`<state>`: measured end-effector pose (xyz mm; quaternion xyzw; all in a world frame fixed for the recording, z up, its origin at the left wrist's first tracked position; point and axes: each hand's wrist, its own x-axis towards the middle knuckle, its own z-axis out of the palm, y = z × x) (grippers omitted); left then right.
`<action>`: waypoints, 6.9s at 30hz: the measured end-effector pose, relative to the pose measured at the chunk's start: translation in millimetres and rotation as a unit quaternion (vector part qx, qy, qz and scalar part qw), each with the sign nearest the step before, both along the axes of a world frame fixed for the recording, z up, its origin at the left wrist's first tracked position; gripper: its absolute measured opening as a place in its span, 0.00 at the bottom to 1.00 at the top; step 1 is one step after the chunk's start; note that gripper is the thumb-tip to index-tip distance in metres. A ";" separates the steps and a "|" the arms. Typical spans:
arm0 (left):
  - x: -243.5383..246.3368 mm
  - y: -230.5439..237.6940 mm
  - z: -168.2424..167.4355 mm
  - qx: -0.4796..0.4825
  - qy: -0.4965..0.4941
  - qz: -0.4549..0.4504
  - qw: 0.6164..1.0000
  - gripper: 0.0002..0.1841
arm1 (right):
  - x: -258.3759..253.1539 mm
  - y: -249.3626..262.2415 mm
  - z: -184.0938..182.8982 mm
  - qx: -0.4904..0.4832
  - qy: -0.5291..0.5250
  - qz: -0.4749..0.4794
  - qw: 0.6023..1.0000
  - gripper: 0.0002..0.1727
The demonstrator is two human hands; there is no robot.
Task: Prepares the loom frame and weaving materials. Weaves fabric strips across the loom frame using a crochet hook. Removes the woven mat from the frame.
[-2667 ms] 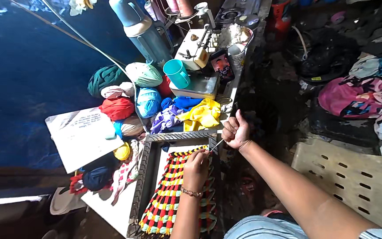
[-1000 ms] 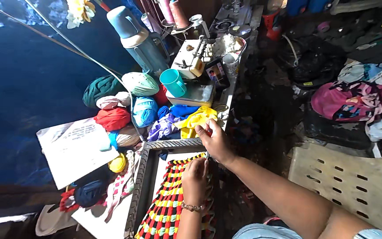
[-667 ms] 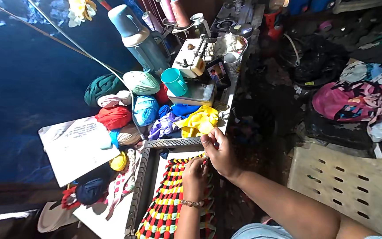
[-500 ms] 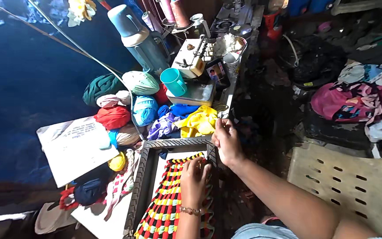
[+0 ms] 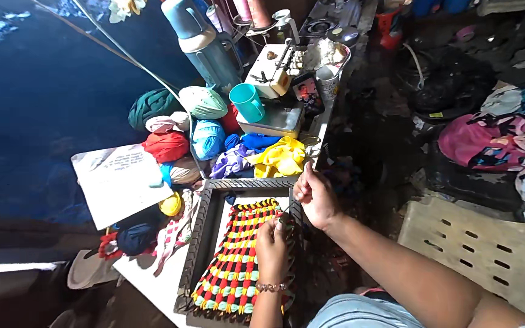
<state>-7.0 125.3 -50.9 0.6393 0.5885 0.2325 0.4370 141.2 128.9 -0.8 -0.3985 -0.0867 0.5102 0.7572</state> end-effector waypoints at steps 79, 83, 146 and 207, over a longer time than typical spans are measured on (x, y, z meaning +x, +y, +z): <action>-9.1 55.0 -20.3 0.321 -0.011 -0.255 0.912 0.08 | 35.3 11.0 -21.6 0.201 0.010 0.120 0.972 0.34; -10.3 55.9 -1.1 0.080 -0.038 -0.203 0.975 0.09 | 33.6 13.9 -15.3 0.153 -0.031 0.126 0.980 0.32; -18.9 26.1 -43.6 0.374 0.003 -0.189 0.908 0.07 | 37.5 -5.0 -50.8 0.281 -0.042 0.262 0.922 0.32; -33.2 16.0 -39.5 0.341 -0.055 -0.174 0.922 0.07 | 27.6 -12.1 -55.2 0.085 0.301 0.020 0.950 0.43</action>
